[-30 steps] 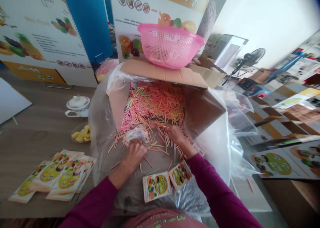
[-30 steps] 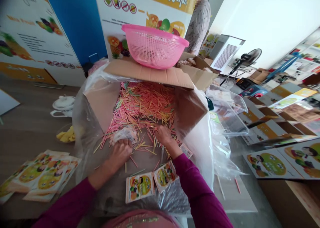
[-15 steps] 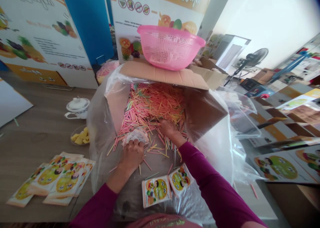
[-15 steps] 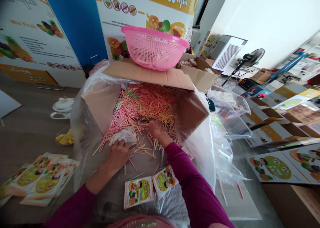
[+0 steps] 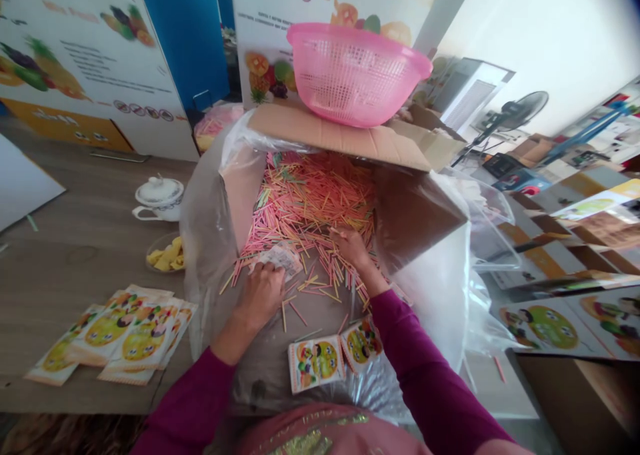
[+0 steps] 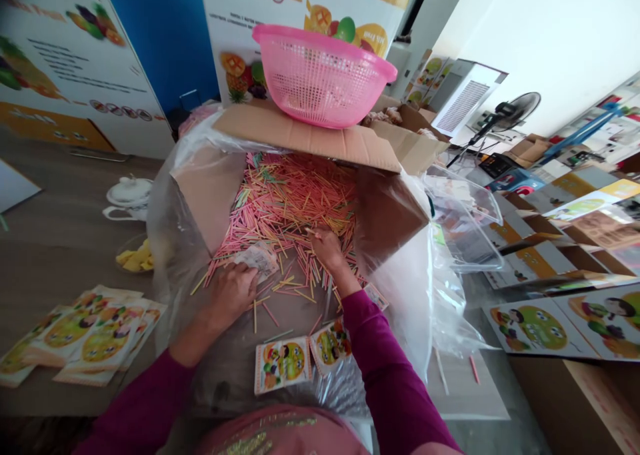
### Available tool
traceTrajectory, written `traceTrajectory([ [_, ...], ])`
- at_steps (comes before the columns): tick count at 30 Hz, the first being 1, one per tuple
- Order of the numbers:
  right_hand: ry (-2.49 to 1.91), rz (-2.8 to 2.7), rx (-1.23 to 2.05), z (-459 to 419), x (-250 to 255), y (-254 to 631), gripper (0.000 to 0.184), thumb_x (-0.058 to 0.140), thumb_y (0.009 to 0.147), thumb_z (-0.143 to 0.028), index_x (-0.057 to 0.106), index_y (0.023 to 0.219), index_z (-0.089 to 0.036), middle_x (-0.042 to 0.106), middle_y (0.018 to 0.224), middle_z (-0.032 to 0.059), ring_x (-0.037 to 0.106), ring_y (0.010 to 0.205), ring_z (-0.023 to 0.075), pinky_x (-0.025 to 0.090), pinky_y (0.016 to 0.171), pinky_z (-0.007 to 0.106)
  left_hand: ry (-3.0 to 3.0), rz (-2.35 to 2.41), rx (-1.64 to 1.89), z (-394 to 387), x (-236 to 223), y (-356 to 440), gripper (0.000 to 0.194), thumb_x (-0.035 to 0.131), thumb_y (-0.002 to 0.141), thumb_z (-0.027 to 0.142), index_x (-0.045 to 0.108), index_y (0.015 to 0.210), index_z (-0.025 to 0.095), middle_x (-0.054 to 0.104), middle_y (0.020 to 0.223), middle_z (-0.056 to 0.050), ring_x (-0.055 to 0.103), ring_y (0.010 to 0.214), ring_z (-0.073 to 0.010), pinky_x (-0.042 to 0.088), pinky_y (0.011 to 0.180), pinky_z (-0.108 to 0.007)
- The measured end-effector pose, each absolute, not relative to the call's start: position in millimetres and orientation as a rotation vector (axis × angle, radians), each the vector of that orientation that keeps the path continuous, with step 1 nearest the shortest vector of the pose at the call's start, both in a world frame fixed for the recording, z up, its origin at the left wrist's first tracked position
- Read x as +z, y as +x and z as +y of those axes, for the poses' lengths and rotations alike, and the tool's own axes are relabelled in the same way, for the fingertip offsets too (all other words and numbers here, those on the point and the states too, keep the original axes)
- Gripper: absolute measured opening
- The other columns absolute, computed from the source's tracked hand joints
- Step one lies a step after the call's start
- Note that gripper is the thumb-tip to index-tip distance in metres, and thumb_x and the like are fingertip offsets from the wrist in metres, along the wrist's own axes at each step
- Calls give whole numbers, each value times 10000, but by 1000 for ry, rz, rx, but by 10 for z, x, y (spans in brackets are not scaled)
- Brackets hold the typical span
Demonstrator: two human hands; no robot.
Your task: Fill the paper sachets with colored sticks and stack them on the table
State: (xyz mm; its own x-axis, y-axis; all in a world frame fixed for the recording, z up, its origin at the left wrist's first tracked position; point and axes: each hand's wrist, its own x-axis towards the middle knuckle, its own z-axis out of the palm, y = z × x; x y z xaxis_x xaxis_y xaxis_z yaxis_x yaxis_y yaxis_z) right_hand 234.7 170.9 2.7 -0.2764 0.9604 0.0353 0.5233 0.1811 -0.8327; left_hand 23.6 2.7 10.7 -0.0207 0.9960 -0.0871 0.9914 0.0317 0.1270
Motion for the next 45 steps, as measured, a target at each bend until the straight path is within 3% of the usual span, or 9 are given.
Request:
traceTrajectory([
  [4,-1161,-1153,1437,1543,-38,2486,335,803,817,-410,558,662,-241,431,553,-76,290,507,97,267,467,222,2102,2118,-17,52,141,300,336,511,992,85,817,1131,102,767,1222,-219,698,1195,-355,558,942,-428],
  [13,-923,-865,1800,1292,13,2349,414,846,874,-422,479,795,-249,584,670,-50,536,567,105,428,496,194,2178,2115,51,76,29,197,358,487,980,65,825,1074,137,762,1154,-211,687,1173,-360,567,913,-446],
  [18,-826,-900,1984,1197,-30,2193,570,897,826,-474,368,797,-265,383,586,-134,225,429,47,184,407,160,2164,2105,59,26,4,220,358,467,1006,71,796,1136,122,744,1186,-214,688,1161,-340,557,916,-424],
  [22,-833,-1013,1861,1149,-12,2064,502,921,747,-503,485,807,-263,250,553,-157,127,449,55,143,423,193,2118,2127,74,106,14,162,286,544,957,86,810,1033,160,755,1155,-182,657,1208,-344,550,966,-435],
  [25,-853,-1106,1641,1140,0,1983,440,788,848,-648,589,814,-257,221,520,-140,183,454,87,239,456,228,2095,2163,118,154,-1,106,247,591,928,101,810,988,197,766,1150,-147,634,1250,-340,538,1021,-440],
  [29,-912,-1571,1363,1124,-82,1968,557,510,1021,-728,627,757,-251,459,584,-34,447,611,155,437,641,279,2088,2147,88,98,-31,110,281,548,962,92,808,1015,185,766,1152,-162,648,1235,-339,533,1020,-442],
  [35,-860,-2093,1219,1138,-240,2041,521,655,981,-651,598,639,-263,551,712,16,480,798,212,477,888,347,2118,2125,12,-4,-11,227,401,422,1013,49,778,1176,135,747,1219,-201,678,1200,-325,547,920,-400],
  [42,-972,-1694,1317,1102,-218,1985,556,596,969,-716,659,672,-251,637,713,41,585,725,204,490,761,342,2065,2182,115,102,14,142,303,524,970,71,796,1044,183,754,1194,-161,632,1264,-324,523,1035,-424],
  [45,-947,-1372,1389,1136,-193,1908,566,663,924,-757,630,658,-258,471,547,-32,488,568,157,464,635,310,2063,2160,183,96,-16,105,275,550,965,72,798,981,192,762,1153,-153,641,1243,-337,520,1035,-451],
])
